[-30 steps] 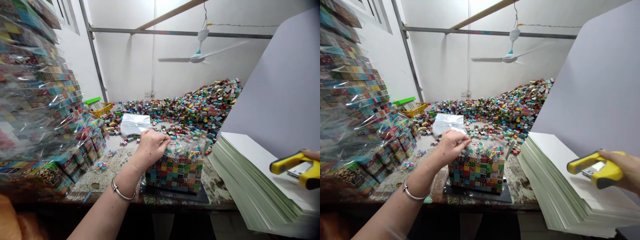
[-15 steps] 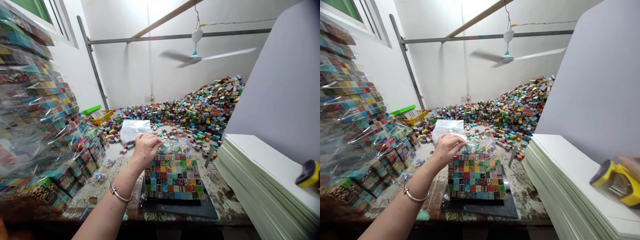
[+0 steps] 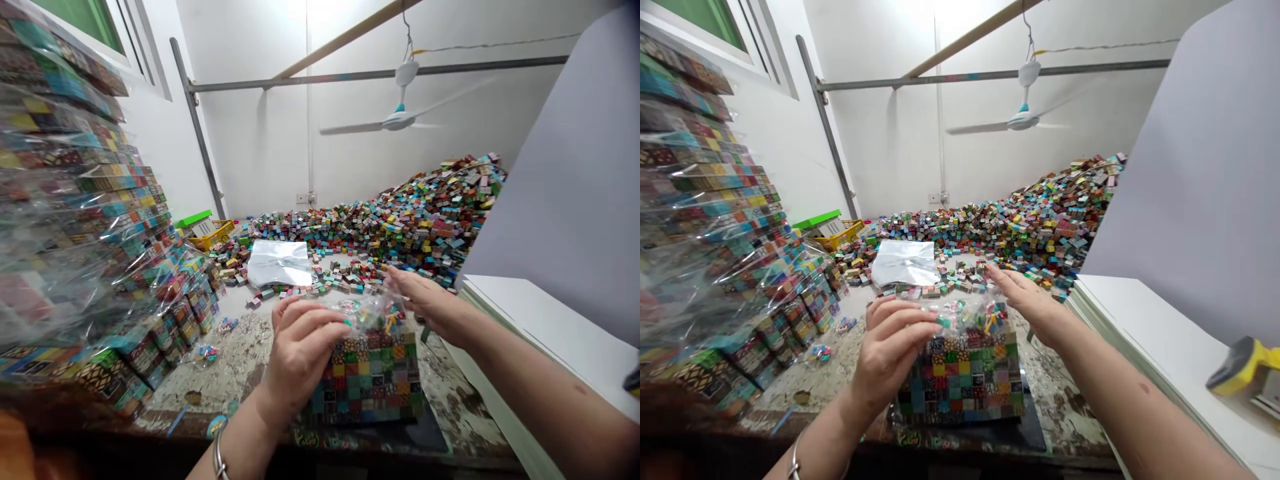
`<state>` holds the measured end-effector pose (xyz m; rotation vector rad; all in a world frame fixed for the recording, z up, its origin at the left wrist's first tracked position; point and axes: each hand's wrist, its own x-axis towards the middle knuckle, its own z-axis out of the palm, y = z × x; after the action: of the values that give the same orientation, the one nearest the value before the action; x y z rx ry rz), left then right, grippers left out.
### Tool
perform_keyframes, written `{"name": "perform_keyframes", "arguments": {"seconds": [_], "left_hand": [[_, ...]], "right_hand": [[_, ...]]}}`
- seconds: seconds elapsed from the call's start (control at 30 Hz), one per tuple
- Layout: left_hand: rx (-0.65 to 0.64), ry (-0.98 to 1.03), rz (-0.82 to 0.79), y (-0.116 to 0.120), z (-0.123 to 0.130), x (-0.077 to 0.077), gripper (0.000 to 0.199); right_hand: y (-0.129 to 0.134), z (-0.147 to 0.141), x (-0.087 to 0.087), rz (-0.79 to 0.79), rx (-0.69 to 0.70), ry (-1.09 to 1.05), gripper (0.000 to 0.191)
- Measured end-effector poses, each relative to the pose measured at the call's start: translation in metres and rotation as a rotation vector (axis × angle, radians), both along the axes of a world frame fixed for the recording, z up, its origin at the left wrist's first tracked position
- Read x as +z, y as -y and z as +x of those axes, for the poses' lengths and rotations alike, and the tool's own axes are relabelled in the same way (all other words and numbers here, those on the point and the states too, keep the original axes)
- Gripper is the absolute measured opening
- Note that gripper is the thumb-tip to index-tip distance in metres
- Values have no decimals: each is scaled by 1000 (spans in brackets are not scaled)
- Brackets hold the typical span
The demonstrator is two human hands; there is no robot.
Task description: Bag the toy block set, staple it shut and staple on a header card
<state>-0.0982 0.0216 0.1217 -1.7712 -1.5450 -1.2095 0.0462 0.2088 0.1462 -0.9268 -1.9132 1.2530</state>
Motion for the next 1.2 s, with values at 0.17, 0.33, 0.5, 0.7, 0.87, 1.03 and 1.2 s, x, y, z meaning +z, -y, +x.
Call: {"name": "perform_keyframes", "arguments": {"seconds": [0.17, 0.33, 0.5, 0.7, 0.87, 1.03, 1.2], "left_hand": [[62, -17, 100, 20, 14, -14, 26], [128, 86, 140, 29, 20, -22, 28], [74, 300, 80, 30, 16, -15, 11], [27, 421, -124, 21, 3, -1, 9], [53, 525, -43, -4, 4, 1, 8], [125, 546, 44, -30, 8, 0, 7], [71, 696, 31, -27, 19, -6, 23]], "right_hand": [[16, -5, -3, -171, 168, -14, 46], [31, 13, -3, -164, 103, -127, 34], [42, 30, -7, -152, -32, -234, 32], [73, 46, -7, -211, -85, -428, 27], [97, 57, -12, -161, -88, -453, 22], [118, 58, -14, -43, -61, -310, 21], [139, 48, -16, 67, 58, -265, 20]]}}
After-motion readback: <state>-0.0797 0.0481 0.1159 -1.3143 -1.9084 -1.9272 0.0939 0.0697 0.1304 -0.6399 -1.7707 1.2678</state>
